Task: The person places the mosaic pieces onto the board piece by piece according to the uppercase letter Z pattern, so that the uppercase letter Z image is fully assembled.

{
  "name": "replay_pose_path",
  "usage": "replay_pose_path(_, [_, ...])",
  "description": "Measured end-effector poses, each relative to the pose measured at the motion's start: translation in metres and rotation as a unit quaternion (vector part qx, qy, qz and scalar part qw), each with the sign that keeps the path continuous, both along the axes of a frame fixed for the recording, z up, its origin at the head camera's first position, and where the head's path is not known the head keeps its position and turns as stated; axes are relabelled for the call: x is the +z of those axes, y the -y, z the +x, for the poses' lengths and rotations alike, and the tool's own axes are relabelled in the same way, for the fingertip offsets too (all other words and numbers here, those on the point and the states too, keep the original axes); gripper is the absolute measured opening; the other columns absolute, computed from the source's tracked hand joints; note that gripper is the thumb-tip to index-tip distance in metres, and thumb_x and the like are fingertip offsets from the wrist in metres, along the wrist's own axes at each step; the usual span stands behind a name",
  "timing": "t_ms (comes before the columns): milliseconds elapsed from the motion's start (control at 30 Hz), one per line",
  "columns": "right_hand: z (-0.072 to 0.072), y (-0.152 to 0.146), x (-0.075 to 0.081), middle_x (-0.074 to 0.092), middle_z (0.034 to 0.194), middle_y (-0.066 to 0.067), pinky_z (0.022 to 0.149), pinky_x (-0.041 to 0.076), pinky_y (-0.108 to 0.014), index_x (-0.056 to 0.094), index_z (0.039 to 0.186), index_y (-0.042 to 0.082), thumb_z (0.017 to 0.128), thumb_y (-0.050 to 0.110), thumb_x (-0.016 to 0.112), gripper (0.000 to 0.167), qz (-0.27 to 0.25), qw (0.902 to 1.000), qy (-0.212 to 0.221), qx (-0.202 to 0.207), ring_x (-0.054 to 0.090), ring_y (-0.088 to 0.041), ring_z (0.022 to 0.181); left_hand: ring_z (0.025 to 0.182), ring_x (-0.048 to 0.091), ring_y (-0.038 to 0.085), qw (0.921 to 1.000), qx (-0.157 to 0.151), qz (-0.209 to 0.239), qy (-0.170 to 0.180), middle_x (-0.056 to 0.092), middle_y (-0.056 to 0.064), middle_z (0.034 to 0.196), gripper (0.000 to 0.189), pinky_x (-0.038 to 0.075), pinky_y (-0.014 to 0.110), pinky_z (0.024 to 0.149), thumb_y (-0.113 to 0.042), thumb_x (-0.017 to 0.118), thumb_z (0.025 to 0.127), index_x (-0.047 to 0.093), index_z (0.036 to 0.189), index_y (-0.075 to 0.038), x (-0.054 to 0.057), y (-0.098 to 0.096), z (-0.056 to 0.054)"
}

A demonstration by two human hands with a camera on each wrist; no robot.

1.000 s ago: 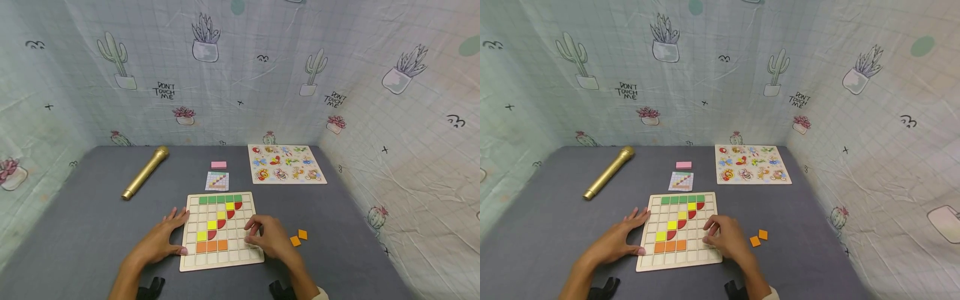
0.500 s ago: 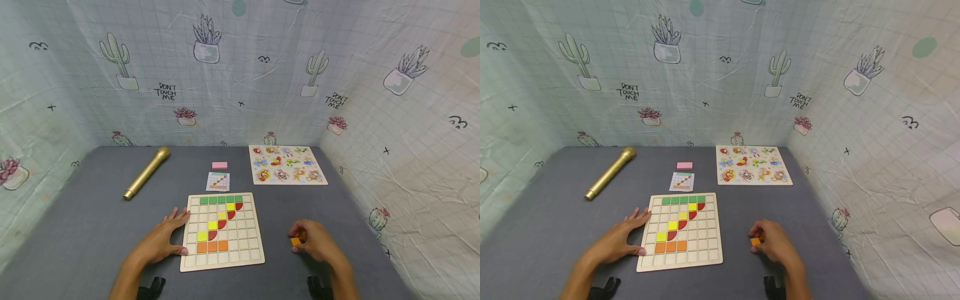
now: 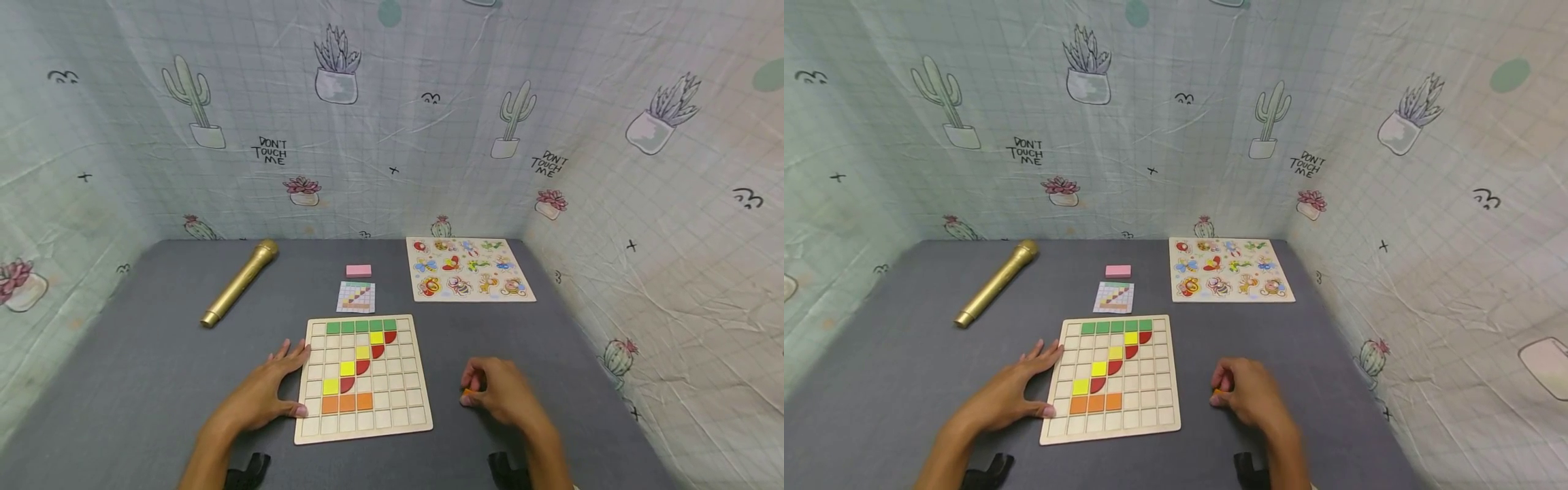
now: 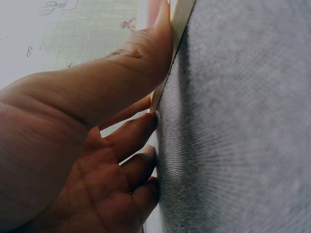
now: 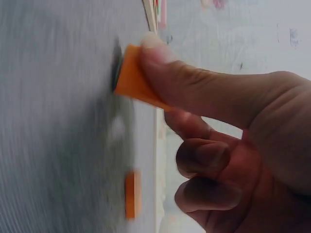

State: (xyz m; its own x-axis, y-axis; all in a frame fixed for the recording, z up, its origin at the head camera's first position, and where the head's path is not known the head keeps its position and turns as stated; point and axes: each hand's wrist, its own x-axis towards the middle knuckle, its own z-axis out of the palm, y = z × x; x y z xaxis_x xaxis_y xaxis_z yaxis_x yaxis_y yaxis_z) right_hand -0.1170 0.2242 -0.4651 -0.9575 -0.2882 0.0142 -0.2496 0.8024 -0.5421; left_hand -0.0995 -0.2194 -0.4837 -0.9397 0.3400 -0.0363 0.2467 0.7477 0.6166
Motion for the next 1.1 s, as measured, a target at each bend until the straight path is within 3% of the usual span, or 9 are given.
replay_pose_path(67, [0.0,0.008,0.0,0.058,0.068,0.017,0.063,0.042,-0.021,0.069,0.077,0.027,0.074,0.021,0.097,0.029,-0.014,0.9999,-0.009,0.004,0.05,0.002,0.064,0.161,0.018,0.053,1.0,0.001,0.001,0.002,0.035,0.018,0.172,0.112,0.02,0.075,0.126,-0.035,0.096,0.066,0.045,0.161,-0.004,0.0,0.0,0.0])
replay_pose_path(333, [0.001,0.055,-0.001,0.064,0.072,0.015,0.057,0.041,-0.023,0.07,0.08,0.028,0.081,0.023,0.093,0.024,-0.081,0.9957,0.009,-0.045,0.05,-0.007,0.06,0.161,0.018,0.053,1.0,0.002,0.004,0.005,0.034,0.018,0.172,0.112,0.019,0.075,0.126,-0.034,0.097,0.067,0.045,0.161,-0.004,0.0,0.0,0.0])
replay_pose_path(500, [0.004,0.079,-0.002,0.065,0.075,0.014,0.057,0.042,-0.023,0.071,0.084,0.025,0.084,0.023,0.091,0.02,-0.097,0.9947,0.024,-0.023,0.05,-0.008,0.062,0.161,0.018,0.054,1.0,0.0,0.008,0.003,0.034,0.019,0.172,0.112,0.019,0.075,0.126,-0.032,0.097,0.067,0.043,0.162,-0.004,0.0,0.0,0.0])
replay_pose_path(800, [0.009,0.115,-0.01,0.063,0.07,0.012,0.059,0.043,-0.023,0.069,0.079,0.025,0.083,0.023,0.092,0.023,-0.083,0.9952,0.047,-0.02,0.055,-0.007,0.068,0.161,0.019,0.053,1.0,-0.001,0.0,0.003,0.034,0.018,0.172,0.112,0.021,0.074,0.126,-0.034,0.097,0.067,0.044,0.162,-0.005,-0.001,0.0,0.0])
replay_pose_path(1100, [0.01,0.133,-0.012,0.057,0.065,0.014,0.055,0.04,-0.023,0.071,0.077,0.026,0.084,0.021,0.09,0.021,-0.052,0.998,0.036,0.004,0.052,-0.003,0.062,0.161,0.018,0.054,1.0,-0.001,0.008,-0.001,0.034,0.02,0.171,0.112,0.018,0.074,0.127,-0.031,0.097,0.067,0.044,0.161,-0.004,0.0,0.0,0.0])
